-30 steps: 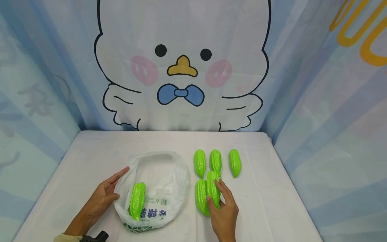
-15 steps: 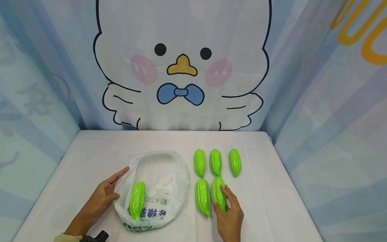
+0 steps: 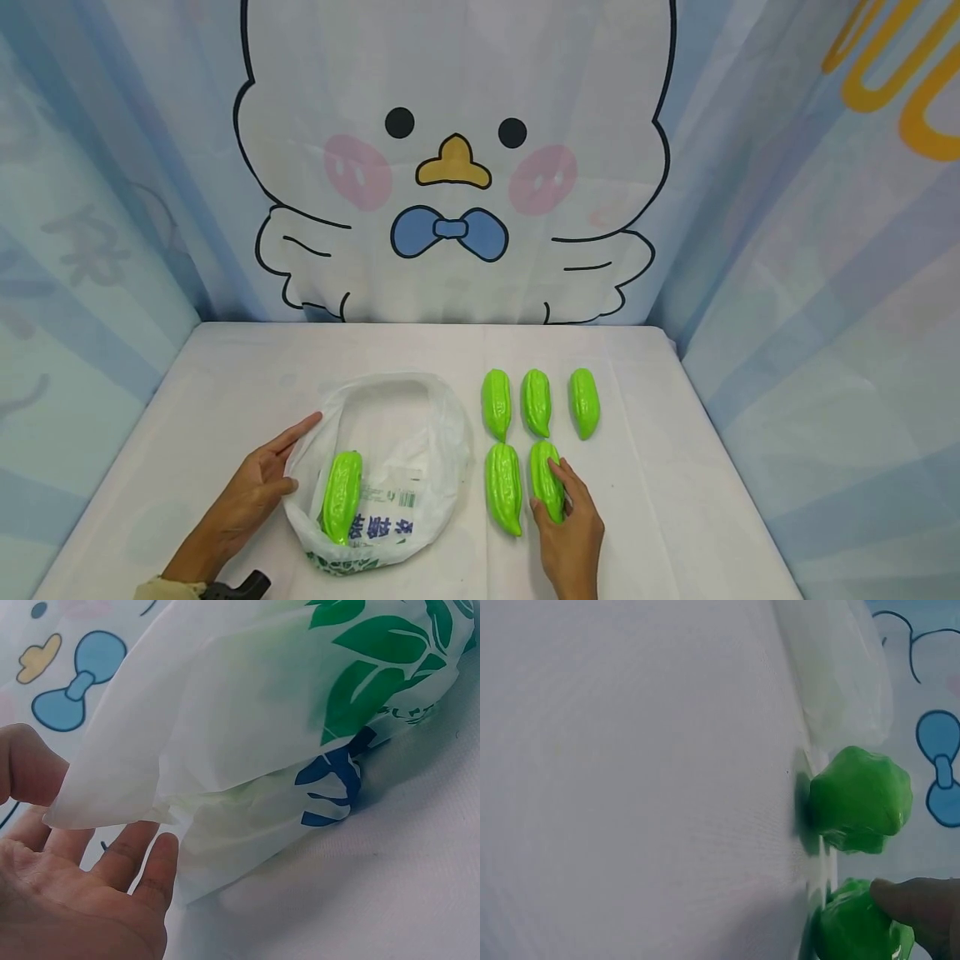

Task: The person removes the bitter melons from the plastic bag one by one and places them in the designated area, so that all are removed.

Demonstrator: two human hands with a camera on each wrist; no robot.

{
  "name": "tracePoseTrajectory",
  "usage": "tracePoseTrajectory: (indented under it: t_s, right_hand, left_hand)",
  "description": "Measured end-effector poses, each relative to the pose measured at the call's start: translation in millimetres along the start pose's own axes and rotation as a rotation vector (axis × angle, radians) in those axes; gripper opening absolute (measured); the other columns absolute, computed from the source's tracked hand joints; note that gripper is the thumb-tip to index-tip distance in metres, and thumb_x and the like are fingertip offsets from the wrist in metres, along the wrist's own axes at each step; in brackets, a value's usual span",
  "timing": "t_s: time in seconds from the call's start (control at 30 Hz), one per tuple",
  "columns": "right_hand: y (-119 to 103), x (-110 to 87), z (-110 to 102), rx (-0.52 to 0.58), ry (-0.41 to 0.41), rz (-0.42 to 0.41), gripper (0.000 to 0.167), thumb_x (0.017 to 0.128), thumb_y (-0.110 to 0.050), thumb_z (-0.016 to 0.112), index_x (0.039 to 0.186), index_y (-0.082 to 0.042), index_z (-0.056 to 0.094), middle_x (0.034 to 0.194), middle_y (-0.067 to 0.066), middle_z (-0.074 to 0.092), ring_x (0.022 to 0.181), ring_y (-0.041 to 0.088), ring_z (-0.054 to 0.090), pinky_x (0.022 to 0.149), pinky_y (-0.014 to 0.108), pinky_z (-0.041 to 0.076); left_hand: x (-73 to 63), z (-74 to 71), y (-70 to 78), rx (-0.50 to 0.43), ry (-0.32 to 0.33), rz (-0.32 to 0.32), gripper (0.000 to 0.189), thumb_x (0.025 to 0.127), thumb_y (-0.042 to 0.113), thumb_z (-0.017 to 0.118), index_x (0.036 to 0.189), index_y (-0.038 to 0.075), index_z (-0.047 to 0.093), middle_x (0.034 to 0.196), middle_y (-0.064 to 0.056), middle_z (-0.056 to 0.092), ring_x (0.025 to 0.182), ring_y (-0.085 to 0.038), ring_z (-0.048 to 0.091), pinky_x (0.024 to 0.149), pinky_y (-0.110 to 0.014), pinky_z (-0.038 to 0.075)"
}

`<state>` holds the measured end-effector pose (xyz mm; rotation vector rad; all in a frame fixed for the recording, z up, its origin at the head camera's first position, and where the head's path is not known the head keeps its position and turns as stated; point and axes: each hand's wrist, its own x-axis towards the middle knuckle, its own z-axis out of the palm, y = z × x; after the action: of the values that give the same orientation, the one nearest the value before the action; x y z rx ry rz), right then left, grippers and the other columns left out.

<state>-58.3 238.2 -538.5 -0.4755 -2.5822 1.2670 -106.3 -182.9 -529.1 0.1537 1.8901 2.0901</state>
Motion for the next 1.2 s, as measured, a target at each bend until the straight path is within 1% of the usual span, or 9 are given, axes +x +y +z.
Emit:
tracePoseTrajectory:
  t_s: [0.23,0.37,0.47,0.63,0.7,0.83,0.97,1.07,1.2]
  right_hand:
    - [1.1,3.3,1.6,0.013,0.0,-0.015,0.066,0.086,0.0,0.083,0.148,-0.011,0.062,0.161,0.018,0.052,0.147,0.042,0.051,0.11,0.053,0.053]
    - [-1.1,2.8,-0.4,0.004,0.003,-0.02,0.067,0.085,-0.001,0.083,0.148,-0.01,0.062,0.161,0.02,0.051,0.15,0.043,0.048,0.118,0.057,0.047]
    - [-3.0,3.0,-1.1,0.002,0.015,-0.023,0.066,0.085,-0.002,0.083,0.147,-0.011,0.063,0.161,0.02,0.051,0.151,0.044,0.046,0.122,0.058,0.041]
    - [-5.4,4.3,-1.8,-0.006,0.041,-0.025,0.065,0.085,-0.002,0.084,0.146,-0.012,0.064,0.16,0.02,0.053,0.15,0.044,0.047,0.123,0.06,0.039]
    - [-6.3,4.3,-2.5,-0.013,0.052,-0.025,0.065,0.084,-0.002,0.084,0.146,-0.011,0.064,0.16,0.021,0.053,0.15,0.045,0.047,0.123,0.062,0.038]
    - [-8.0,3.2,-3.5,-0.017,0.08,-0.038,0.066,0.082,0.0,0.085,0.144,-0.011,0.066,0.159,0.022,0.054,0.149,0.047,0.047,0.122,0.064,0.038]
    - [-12.1,0.7,-3.1,0.007,0.135,-0.09,0.066,0.081,0.003,0.086,0.142,-0.011,0.067,0.156,0.019,0.057,0.147,0.045,0.05,0.12,0.065,0.039]
    - [-19.0,-2.1,-0.1,0.05,0.163,-0.131,0.065,0.08,0.006,0.085,0.141,-0.012,0.068,0.155,0.015,0.06,0.147,0.04,0.052,0.121,0.059,0.04]
    - [-32.6,-5.9,9.8,0.126,0.167,-0.169,0.064,0.08,0.006,0.085,0.139,-0.015,0.07,0.153,0.009,0.062,0.148,0.034,0.053,0.125,0.024,0.037]
  left_hand:
    - [0.2,1.8,2.2,-0.005,0.01,-0.015,0.1,0.08,-0.018,0.052,0.17,0.017,0.028,0.179,-0.002,0.018,0.165,-0.027,0.015,0.113,-0.011,0.04]
    - [0.6,2.3,3.2,-0.006,0.012,-0.022,0.099,0.08,-0.018,0.053,0.17,0.018,0.029,0.179,-0.001,0.018,0.165,-0.03,0.014,0.113,-0.011,0.04]
    - [0.4,1.8,3.2,-0.005,0.012,-0.016,0.099,0.08,-0.018,0.053,0.17,0.016,0.028,0.179,-0.003,0.018,0.164,-0.024,0.017,0.113,-0.012,0.04]
    - [0.2,0.9,2.6,-0.007,0.008,-0.002,0.099,0.08,-0.018,0.053,0.17,0.015,0.027,0.179,-0.006,0.018,0.155,0.001,0.032,0.113,-0.012,0.04]
    - [0.2,1.0,2.6,-0.008,0.006,-0.006,0.099,0.08,-0.018,0.053,0.17,0.016,0.028,0.179,-0.005,0.018,0.154,0.003,0.033,0.113,-0.012,0.041]
    - [0.3,1.7,3.1,-0.007,0.011,-0.014,0.099,0.08,-0.018,0.053,0.17,0.016,0.028,0.179,-0.004,0.019,0.162,-0.013,0.025,0.113,-0.011,0.04]
    - [0.4,2.2,3.7,-0.009,0.013,-0.019,0.1,0.079,-0.018,0.053,0.169,0.016,0.029,0.179,-0.003,0.019,0.165,-0.027,0.016,0.113,-0.011,0.04]
    - [0.0,2.3,4.0,-0.011,0.017,-0.022,0.1,0.079,-0.018,0.053,0.169,0.016,0.029,0.179,-0.003,0.019,0.165,-0.03,0.014,0.113,-0.011,0.041]
    - [-0.5,2.2,4.1,-0.008,0.027,-0.024,0.1,0.078,-0.018,0.053,0.169,0.015,0.028,0.179,-0.003,0.019,0.165,-0.032,0.013,0.112,-0.011,0.04]
